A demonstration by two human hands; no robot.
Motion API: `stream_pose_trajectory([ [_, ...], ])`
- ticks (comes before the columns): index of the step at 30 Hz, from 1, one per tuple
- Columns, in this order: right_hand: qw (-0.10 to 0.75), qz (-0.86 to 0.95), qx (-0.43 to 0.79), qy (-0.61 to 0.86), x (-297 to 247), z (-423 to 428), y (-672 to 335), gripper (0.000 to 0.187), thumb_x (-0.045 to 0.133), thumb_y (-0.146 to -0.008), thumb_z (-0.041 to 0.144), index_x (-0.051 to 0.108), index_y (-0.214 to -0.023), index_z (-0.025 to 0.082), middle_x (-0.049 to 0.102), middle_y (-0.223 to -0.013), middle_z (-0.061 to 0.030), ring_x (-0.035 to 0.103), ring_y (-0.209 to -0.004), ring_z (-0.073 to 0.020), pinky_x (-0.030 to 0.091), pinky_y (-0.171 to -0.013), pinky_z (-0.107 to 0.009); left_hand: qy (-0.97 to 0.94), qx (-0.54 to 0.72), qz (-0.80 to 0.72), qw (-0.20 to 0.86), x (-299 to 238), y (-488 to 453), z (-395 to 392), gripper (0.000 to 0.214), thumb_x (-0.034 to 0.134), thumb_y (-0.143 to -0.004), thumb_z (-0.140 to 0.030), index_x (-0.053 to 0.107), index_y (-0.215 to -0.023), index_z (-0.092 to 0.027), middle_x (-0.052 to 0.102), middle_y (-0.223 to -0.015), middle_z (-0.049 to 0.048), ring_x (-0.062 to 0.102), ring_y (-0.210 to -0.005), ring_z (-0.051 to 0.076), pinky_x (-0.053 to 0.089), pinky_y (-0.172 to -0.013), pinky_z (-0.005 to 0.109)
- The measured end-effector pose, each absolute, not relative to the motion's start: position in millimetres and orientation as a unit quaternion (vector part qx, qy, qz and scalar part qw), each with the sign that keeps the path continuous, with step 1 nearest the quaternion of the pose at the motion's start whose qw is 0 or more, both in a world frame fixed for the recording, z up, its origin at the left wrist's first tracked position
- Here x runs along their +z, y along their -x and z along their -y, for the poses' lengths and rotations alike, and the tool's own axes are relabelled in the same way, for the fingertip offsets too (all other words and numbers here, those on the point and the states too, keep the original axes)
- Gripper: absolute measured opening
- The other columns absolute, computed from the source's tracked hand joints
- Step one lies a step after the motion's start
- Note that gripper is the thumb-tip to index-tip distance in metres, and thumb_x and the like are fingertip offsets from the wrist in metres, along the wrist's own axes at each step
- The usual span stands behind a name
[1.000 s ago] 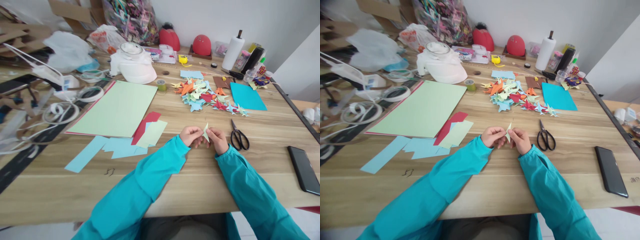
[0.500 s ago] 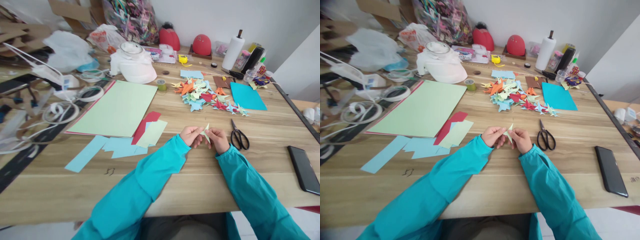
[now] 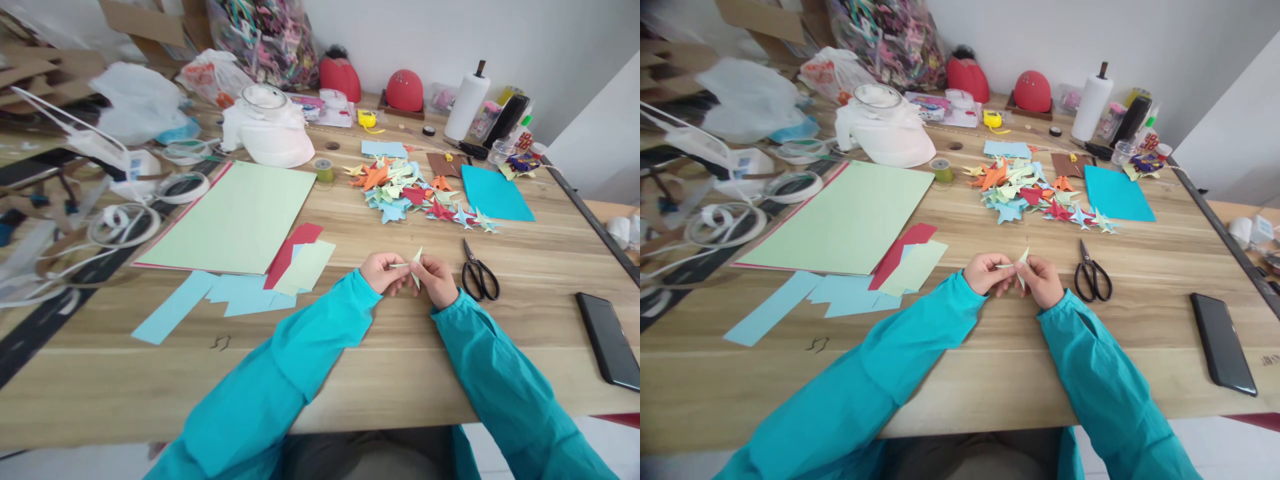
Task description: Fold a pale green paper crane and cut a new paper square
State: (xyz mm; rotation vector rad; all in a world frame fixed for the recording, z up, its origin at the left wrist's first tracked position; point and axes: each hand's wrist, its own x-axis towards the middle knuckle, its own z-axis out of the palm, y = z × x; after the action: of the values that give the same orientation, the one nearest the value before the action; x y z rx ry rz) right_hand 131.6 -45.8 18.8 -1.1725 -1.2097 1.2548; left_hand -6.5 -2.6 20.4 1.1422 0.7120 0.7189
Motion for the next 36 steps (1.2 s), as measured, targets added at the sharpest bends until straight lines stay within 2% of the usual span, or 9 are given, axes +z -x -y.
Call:
stream_pose_trajectory([
  [8,0.501,0.494,0.523,0.482,18,46,-131,0.034,0.059,-0.076,0.044,0.054,-0.056,0.016,0.054,-0.043,0.0027,0.043,-0.032,-0.0071,0.031,-0.034,-0.02,-0.492,0.37,-0.372,0.695,22,6,3,0.043,0.078,-0.046,-0.042,0.045,-0.048,-0.014,0.05,-0.034,-0.0038,0.042,-0.026,0.006,0.031,-0.025,0.017],
  [16,0.529,0.44,0.541,0.485,13,43,-133,0.032,0.061,-0.074,0.042,0.053,-0.056,0.016,0.058,-0.046,0.0017,0.043,-0.031,-0.007,0.028,-0.03,-0.019,-0.454,0.348,-0.349,0.742,19,7,-1,0.042,0.074,-0.051,-0.048,0.054,-0.053,-0.012,0.054,-0.041,-0.002,0.047,-0.03,0.007,0.036,-0.027,0.018],
  [20,0.538,0.434,0.539,0.481,12,42,-133,0.031,0.061,-0.074,0.041,0.054,-0.057,0.016,0.057,-0.046,0.0018,0.042,-0.03,-0.0064,0.025,-0.03,-0.019,-0.437,0.354,-0.34,0.754,17,6,-2,0.044,0.075,-0.048,-0.05,0.054,-0.054,-0.012,0.055,-0.043,-0.002,0.047,-0.03,0.008,0.037,-0.027,0.018],
  [27,0.529,0.462,0.513,0.493,13,43,-133,0.034,0.06,-0.075,0.043,0.053,-0.055,0.017,0.057,-0.046,0.0017,0.041,-0.031,-0.0059,0.025,-0.031,-0.02,-0.429,0.406,-0.37,0.717,15,6,-3,0.043,0.079,-0.045,-0.043,0.047,-0.048,-0.014,0.051,-0.037,-0.0037,0.043,-0.027,0.006,0.031,-0.025,0.017],
  [32,0.573,0.425,0.502,0.489,10,40,-140,0.034,0.06,-0.077,0.04,0.052,-0.054,0.016,0.055,-0.045,0.0023,0.04,-0.03,-0.0052,0.025,-0.032,-0.02,-0.34,0.456,-0.38,0.73,14,13,-15,0.044,0.081,-0.042,-0.037,0.043,-0.048,-0.015,0.049,-0.037,-0.0062,0.042,-0.029,0.005,0.031,-0.026,0.016],
  [36,0.571,0.43,0.502,0.487,11,40,-141,0.034,0.06,-0.077,0.039,0.052,-0.053,0.016,0.056,-0.046,0.0022,0.041,-0.03,-0.0053,0.026,-0.032,-0.02,-0.337,0.422,-0.353,0.764,17,13,-15,0.042,0.078,-0.047,-0.044,0.051,-0.056,-0.013,0.052,-0.043,-0.0048,0.046,-0.034,0.006,0.035,-0.027,0.016],
])
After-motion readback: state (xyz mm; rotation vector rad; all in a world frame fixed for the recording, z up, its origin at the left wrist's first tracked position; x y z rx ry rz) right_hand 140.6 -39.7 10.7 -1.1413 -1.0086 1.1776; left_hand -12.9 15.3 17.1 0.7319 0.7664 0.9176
